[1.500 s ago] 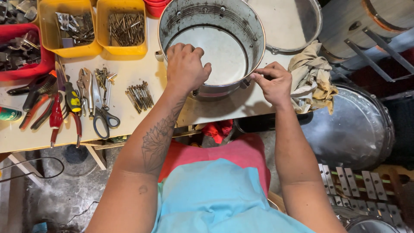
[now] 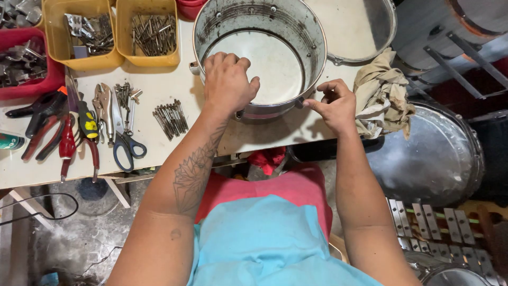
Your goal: Repairing a drum by applying adhesive and assembling metal hardware components onto the shell
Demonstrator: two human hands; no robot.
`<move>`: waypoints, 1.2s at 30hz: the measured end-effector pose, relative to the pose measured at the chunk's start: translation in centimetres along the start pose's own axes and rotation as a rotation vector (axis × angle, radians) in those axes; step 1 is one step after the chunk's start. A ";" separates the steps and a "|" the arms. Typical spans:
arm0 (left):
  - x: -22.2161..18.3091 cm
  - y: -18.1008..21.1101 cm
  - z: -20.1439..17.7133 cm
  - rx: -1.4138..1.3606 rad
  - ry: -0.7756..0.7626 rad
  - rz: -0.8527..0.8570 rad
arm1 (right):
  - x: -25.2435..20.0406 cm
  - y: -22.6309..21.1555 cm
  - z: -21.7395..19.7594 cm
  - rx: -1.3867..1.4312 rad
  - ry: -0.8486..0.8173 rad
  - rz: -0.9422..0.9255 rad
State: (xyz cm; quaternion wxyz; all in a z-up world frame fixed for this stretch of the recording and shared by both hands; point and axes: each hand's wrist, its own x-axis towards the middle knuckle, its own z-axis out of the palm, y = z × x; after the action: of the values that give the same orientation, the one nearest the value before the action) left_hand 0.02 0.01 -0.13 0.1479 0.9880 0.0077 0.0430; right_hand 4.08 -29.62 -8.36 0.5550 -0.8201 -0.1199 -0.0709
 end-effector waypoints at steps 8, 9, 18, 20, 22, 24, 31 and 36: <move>0.0 -0.1 0.3 -0.011 0.040 0.013 | -0.5 -2.2 -0.3 0.073 -0.097 -0.088; -0.1 0.0 0.2 -0.007 0.028 0.007 | -0.7 -2.9 -0.3 0.116 -0.163 -0.094; -0.4 0.6 -1.3 -0.034 -0.073 -0.035 | -0.5 -2.6 -0.1 -0.025 -0.132 -0.234; -0.3 0.2 -0.9 -0.025 -0.054 -0.028 | -0.3 -1.9 0.1 -0.027 -0.116 -0.206; -0.1 0.2 -0.5 -0.019 -0.036 -0.014 | 0.0 -1.3 0.1 -0.034 -0.096 -0.176; -0.1 0.0 -0.3 -0.014 -0.015 -0.008 | 0.1 -0.8 0.2 -0.014 -0.011 -0.160; -0.2 0.4 -1.1 -0.003 -0.049 -0.034 | 0.5 -0.6 0.6 0.061 0.057 -0.092; 0.6 -1.0 2.1 -0.103 0.224 0.072 | 0.7 -0.1 0.3 -0.040 0.051 -0.118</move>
State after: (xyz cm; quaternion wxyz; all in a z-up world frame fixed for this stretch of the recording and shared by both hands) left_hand 0.82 0.34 -2.38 0.1949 0.9678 -0.0135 0.1588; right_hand 4.72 -29.26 -8.20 0.5364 -0.8204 -0.1523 -0.1268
